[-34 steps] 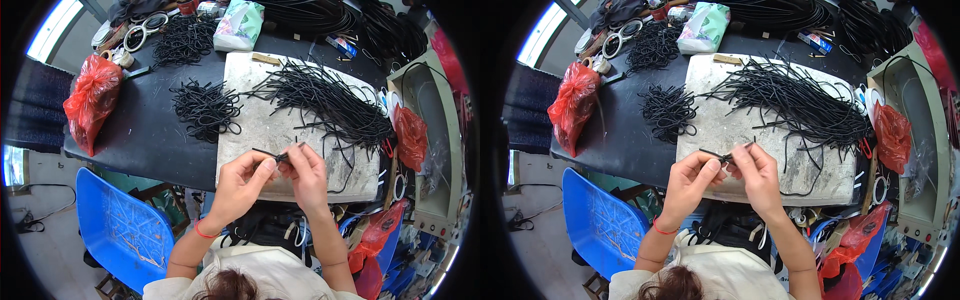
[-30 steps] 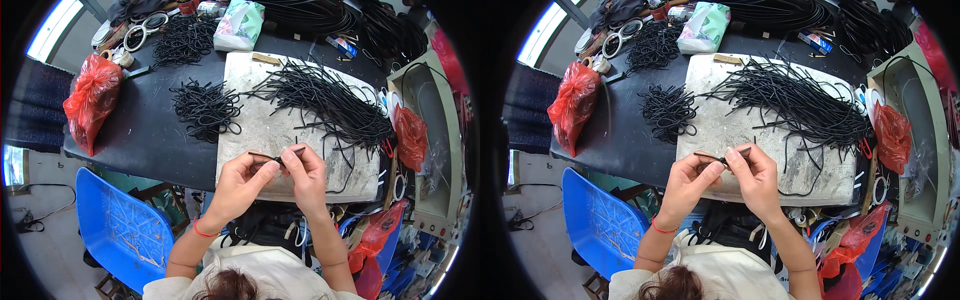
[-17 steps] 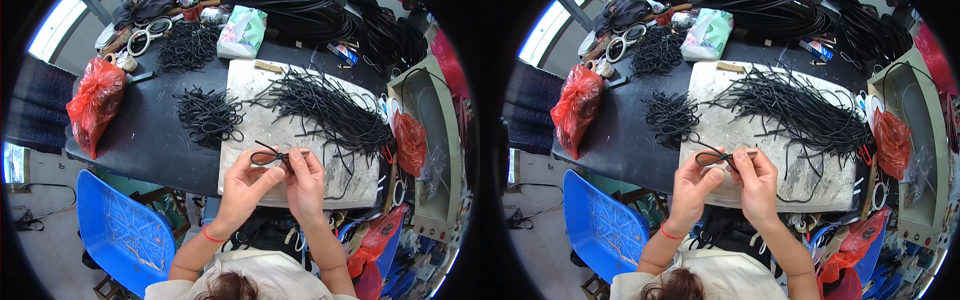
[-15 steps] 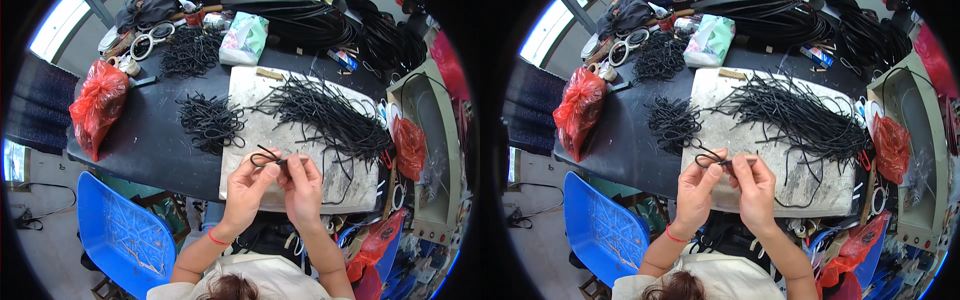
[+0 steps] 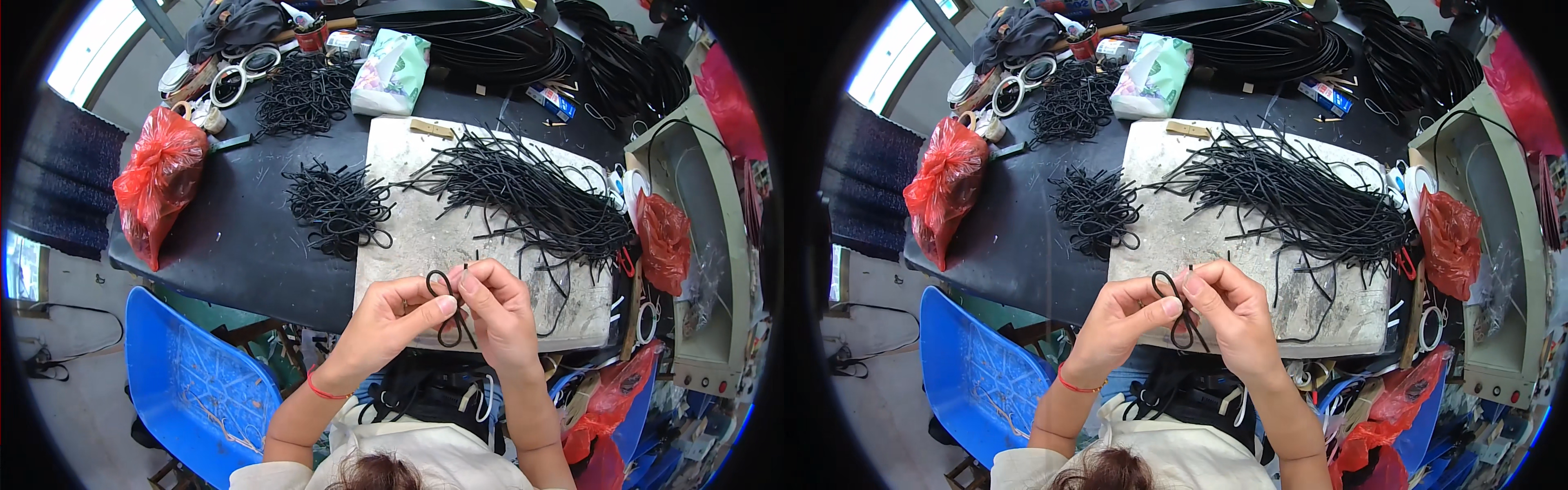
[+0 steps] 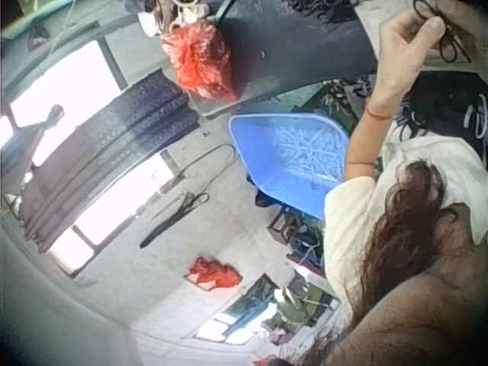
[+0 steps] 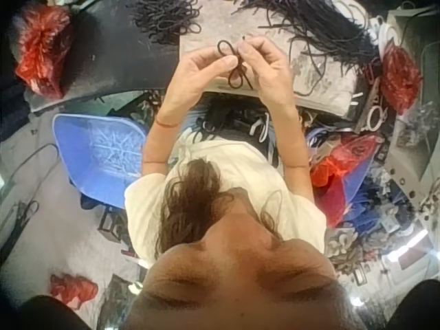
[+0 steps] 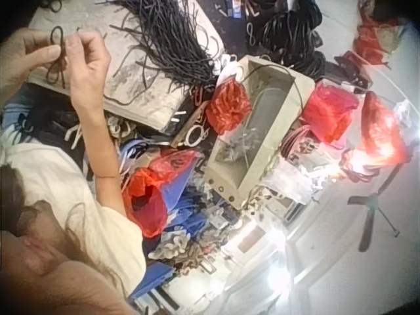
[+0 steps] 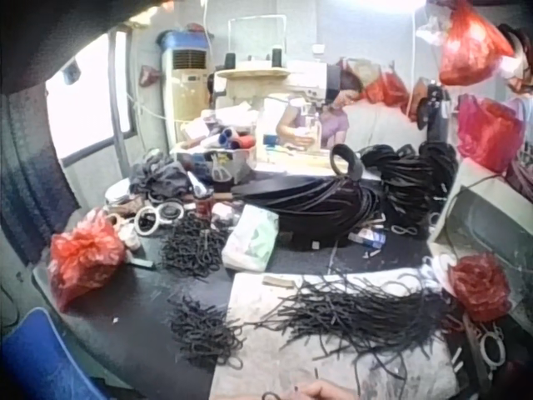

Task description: The person sits at a cluttered workbench and repeatedly picks up short black cords. They fold each cord in half and tie a simple knot by hand, then place the finished item into a pile on the table. The process is repetitive and involves handling the cords one at a time.

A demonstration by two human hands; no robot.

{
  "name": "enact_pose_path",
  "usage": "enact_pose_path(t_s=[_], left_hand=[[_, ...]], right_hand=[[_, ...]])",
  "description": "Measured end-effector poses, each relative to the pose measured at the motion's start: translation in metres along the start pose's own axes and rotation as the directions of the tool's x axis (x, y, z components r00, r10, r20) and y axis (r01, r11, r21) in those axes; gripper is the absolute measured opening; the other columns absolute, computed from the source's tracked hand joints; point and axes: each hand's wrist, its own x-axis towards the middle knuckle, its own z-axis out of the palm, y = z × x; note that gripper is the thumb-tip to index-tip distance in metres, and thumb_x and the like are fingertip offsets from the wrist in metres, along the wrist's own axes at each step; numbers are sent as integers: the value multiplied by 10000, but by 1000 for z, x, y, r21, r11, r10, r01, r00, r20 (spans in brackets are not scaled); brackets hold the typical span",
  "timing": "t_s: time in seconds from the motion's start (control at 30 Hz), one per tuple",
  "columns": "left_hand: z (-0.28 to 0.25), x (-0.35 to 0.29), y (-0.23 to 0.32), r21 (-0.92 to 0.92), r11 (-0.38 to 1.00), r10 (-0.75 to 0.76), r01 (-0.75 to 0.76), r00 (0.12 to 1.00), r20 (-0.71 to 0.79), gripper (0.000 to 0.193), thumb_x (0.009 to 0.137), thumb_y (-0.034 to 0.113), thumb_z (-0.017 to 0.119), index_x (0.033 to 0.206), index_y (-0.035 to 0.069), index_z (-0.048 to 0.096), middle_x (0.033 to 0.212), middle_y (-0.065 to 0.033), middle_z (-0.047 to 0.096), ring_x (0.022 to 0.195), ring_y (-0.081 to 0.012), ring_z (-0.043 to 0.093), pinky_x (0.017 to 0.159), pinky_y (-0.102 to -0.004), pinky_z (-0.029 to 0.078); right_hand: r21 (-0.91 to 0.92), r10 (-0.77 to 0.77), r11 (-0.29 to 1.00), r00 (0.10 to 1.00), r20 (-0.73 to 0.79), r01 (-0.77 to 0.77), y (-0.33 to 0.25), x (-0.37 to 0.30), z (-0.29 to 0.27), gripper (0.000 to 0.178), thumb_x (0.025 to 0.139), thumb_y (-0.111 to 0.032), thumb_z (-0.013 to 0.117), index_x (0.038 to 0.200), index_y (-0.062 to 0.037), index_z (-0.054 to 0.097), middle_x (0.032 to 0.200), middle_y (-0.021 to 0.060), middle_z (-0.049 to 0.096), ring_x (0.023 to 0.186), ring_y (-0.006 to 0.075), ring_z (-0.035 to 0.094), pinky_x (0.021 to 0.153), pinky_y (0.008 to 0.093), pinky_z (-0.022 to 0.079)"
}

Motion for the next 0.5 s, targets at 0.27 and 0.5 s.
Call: enact_pose_path(t_s=[0.27,0.5], left_hand=[[4,-5,-5,-80,995,-69,66,997,-30,127,865,109,570,919,-2,598,831,-21,604,762,-74,567,732,-241,472],[9,3,-22,-354,902,122,-246,933,-339,143,861,97,564,988,32,562,959,-69,602,872,-138,587,757,-283,502]], right_hand=[[104,205,973,979,6,-204,2,-2,-7,190,904,-194,509,887,-13,563,804,33,585,714,69,515,657,212,424],[-41,32,998,994,-102,-36,12,-12,-11,345,933,-268,432,1101,22,513,975,93,586,826,112,544,773,245,418]])
